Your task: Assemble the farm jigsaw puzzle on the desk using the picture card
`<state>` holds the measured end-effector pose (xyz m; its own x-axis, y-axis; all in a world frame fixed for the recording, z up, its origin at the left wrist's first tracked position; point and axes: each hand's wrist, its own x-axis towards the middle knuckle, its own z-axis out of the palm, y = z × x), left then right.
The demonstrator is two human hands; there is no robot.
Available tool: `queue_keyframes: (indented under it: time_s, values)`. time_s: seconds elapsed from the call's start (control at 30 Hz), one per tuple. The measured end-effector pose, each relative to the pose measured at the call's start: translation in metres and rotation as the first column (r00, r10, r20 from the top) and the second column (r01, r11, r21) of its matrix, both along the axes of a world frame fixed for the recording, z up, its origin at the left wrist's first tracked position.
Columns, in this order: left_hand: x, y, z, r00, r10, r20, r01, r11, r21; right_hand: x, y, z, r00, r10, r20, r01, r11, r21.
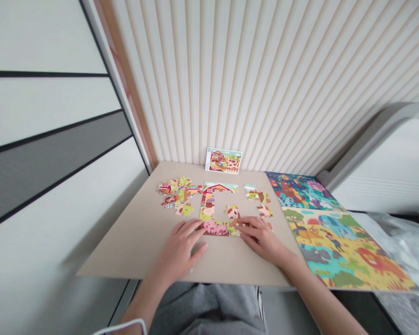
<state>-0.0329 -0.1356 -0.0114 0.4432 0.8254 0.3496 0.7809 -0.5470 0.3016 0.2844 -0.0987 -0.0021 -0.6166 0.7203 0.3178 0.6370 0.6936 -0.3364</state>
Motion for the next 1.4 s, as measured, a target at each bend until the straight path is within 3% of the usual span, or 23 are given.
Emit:
queue_keyframes:
  time_s: [0.37,0.53,0.67,0.77,0.9,1.03,1.13,1.3,1.4]
  values:
    - [0.0,0.0,0.001,1.0,0.002,-0.023,-0.003,0.999,-0.038,-0.001,-0.001,-0.001,1.0,-0.01,0.007,0.01,1.0,0.0]
    - [-0.005,0.003,-0.006,0.987,0.032,0.158,-0.022,0.998,-0.064,0.003,-0.002,0.0,1.0,-0.011,0.002,0.011,1.0,0.003]
    - [-0.022,0.007,-0.014,0.854,0.255,0.454,-0.229,0.967,-0.112,0.022,-0.009,-0.004,0.997,-0.072,0.016,0.072,0.997,0.0]
    - [-0.033,0.005,-0.017,0.777,0.344,0.528,-0.327,0.936,-0.129,0.042,-0.015,-0.01,0.993,-0.112,0.032,0.111,0.994,0.025]
    - [-0.031,-0.003,-0.014,0.852,0.258,0.456,-0.253,0.965,-0.072,0.061,-0.021,-0.013,0.99,-0.139,0.032,0.137,0.989,0.051]
    - [-0.022,-0.006,-0.012,0.949,0.138,0.285,-0.142,0.99,-0.006,0.054,-0.026,-0.001,0.988,-0.148,0.046,0.145,0.987,0.067]
    - [-0.021,-0.002,-0.017,0.959,0.165,0.229,-0.175,0.984,0.027,0.032,-0.035,0.01,0.991,-0.128,0.049,0.124,0.989,0.08]
    - [-0.031,-0.003,-0.025,0.951,0.22,0.217,-0.24,0.968,0.071,0.002,-0.049,0.016,0.998,0.052,0.038,-0.056,0.993,0.105]
    - [-0.039,-0.017,-0.021,0.969,0.218,0.113,-0.232,0.964,0.132,0.012,-0.043,0.015,1.0,-0.016,0.012,0.014,0.992,0.126]
